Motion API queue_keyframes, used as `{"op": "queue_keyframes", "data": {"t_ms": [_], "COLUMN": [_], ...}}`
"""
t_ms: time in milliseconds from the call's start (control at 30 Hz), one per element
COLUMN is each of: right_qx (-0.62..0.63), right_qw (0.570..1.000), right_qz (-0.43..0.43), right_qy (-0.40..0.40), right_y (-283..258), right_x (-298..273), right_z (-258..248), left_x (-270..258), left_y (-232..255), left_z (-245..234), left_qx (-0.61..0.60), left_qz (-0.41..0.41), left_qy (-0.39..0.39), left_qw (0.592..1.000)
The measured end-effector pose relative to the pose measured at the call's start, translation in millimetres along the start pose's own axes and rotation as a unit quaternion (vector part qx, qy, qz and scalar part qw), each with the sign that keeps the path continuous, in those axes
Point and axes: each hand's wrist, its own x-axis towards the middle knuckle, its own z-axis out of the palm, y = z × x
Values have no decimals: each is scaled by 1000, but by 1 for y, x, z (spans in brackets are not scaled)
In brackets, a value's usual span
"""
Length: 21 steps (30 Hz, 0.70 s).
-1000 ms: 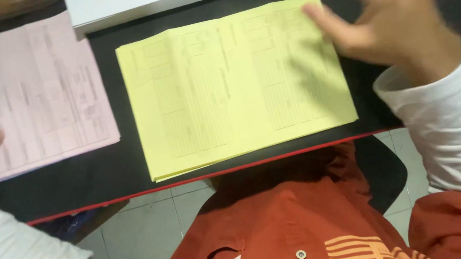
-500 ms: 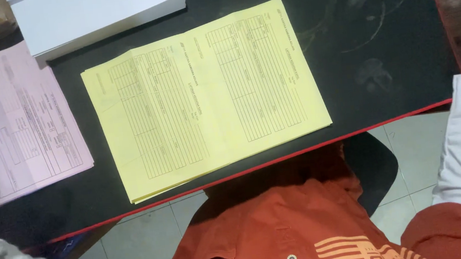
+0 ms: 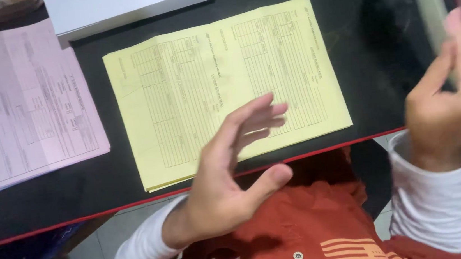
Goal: Sorting, folding, and inserting various paper documents into envelopes at a desk.
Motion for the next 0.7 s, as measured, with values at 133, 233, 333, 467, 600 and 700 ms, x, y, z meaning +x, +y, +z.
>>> {"op": "queue_keyframes", "data": {"t_ms": [133,233,333,467,600,700], "right_qx": [308,388,443,457,469,553], "right_qw": [951,918,889,879,864,780], "right_qz": [13,-51,-31,31,94,219], "right_qy": [-37,-69,-110,-129,-157,-195], "right_y": [-94,-124,-118,-112,-110,-98], "right_x": [13,31,27,38,48,47], "right_z": [-50,-74,-75,-71,-66,-60], "left_x": [14,21,18,16,16,14], "left_y": [-49,-40,-43,-32,-22,-22], "left_z": [30,23,10,2,-1,-7], "left_qx": [-354,-264,-141,-45,-12,-23], "left_qz": [-76,-187,-240,-146,-174,-186], "left_qy": [53,178,184,129,110,55], "left_qw": [931,929,943,980,979,981]}}
